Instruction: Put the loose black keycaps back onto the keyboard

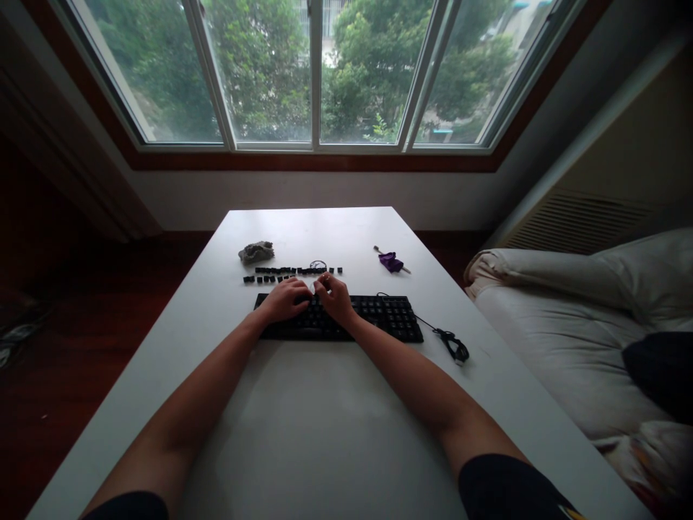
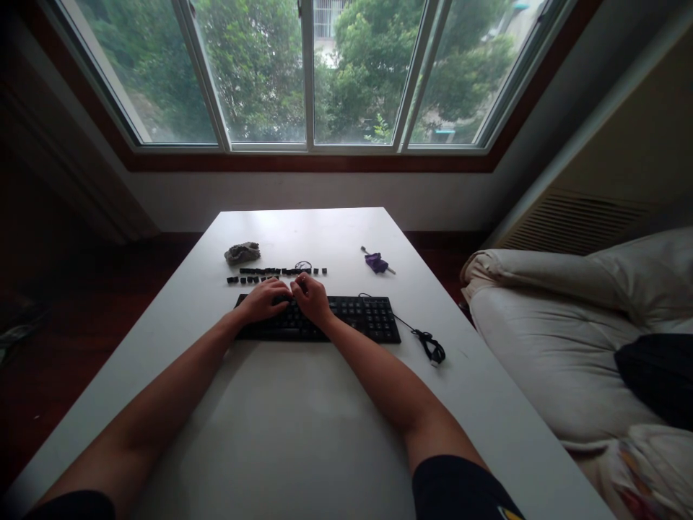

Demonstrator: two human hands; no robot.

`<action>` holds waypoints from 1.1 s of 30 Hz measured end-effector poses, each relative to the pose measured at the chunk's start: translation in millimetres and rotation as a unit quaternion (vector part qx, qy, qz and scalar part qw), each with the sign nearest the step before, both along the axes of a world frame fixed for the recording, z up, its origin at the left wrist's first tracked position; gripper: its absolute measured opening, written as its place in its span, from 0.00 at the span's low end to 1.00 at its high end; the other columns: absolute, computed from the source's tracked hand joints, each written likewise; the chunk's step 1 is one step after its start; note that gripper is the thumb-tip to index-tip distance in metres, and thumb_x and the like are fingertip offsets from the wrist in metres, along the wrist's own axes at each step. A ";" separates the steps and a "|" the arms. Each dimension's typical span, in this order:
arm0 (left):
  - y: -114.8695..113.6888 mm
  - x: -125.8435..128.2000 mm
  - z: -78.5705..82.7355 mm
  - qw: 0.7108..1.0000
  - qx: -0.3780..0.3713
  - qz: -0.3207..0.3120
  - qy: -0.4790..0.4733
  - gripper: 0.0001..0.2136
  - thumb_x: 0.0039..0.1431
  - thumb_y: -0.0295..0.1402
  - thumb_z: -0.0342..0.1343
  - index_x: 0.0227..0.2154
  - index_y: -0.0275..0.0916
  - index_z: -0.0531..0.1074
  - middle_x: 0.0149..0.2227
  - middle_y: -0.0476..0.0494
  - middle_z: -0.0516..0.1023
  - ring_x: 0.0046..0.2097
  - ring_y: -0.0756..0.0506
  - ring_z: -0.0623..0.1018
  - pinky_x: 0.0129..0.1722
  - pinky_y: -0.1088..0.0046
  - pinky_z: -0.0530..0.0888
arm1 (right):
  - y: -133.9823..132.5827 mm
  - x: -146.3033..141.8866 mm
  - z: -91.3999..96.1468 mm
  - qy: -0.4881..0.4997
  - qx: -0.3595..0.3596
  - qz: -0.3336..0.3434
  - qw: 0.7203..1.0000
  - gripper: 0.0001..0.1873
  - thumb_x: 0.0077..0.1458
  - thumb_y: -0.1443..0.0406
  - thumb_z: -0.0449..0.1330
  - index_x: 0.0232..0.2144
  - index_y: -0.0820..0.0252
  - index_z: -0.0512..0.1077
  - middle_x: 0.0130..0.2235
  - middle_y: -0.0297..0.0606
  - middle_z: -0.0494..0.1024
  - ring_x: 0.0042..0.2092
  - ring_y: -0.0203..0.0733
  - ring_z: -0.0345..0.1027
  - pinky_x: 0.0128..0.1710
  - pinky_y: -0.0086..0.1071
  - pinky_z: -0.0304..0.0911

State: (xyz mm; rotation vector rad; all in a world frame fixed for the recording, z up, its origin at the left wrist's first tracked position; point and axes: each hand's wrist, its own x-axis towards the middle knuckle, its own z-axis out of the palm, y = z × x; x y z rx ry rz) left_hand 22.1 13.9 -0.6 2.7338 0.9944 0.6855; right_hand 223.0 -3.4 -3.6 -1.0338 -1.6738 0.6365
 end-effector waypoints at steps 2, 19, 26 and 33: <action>-1.5 1.8 0.5 1.000 0.001 0.004 0.001 0.08 0.60 0.32 0.59 0.42 0.43 0.78 0.42 0.43 0.79 0.47 0.40 0.74 0.52 0.58 0.71 | 0.0 -0.5 0.3 0.002 -0.002 -0.009 1.000 0.12 0.61 0.56 0.54 0.29 0.56 0.65 0.25 0.30 0.68 0.27 0.36 0.60 0.32 0.31 0.58; -5.7 10.6 -4.0 0.999 -0.021 0.024 -0.011 0.06 0.62 0.34 0.58 0.39 0.42 0.77 0.43 0.43 0.76 0.47 0.41 0.75 0.50 0.61 0.72 | 4.4 0.0 -4.0 0.018 -0.001 -0.038 0.999 0.08 0.60 0.60 0.53 0.30 0.56 0.65 0.23 0.27 0.65 0.26 0.36 0.58 0.32 0.31 0.56; -6.4 11.5 -3.8 0.999 -0.026 0.018 -0.019 0.06 0.63 0.34 0.56 0.40 0.43 0.77 0.45 0.42 0.76 0.49 0.40 0.75 0.52 0.59 0.72 | 10.7 2.6 -6.2 0.041 -0.035 -0.073 0.996 0.10 0.61 0.59 0.50 0.30 0.55 0.66 0.26 0.30 0.72 0.29 0.39 0.64 0.35 0.31 0.60; -3.7 10.2 -7.9 0.997 -0.048 0.012 -0.054 0.07 0.61 0.34 0.59 0.42 0.43 0.76 0.46 0.42 0.77 0.49 0.40 0.75 0.53 0.59 0.73 | 9.1 2.0 -5.5 0.041 -0.033 -0.068 0.996 0.15 0.64 0.53 0.51 0.32 0.55 0.67 0.27 0.31 0.71 0.29 0.38 0.63 0.34 0.30 0.61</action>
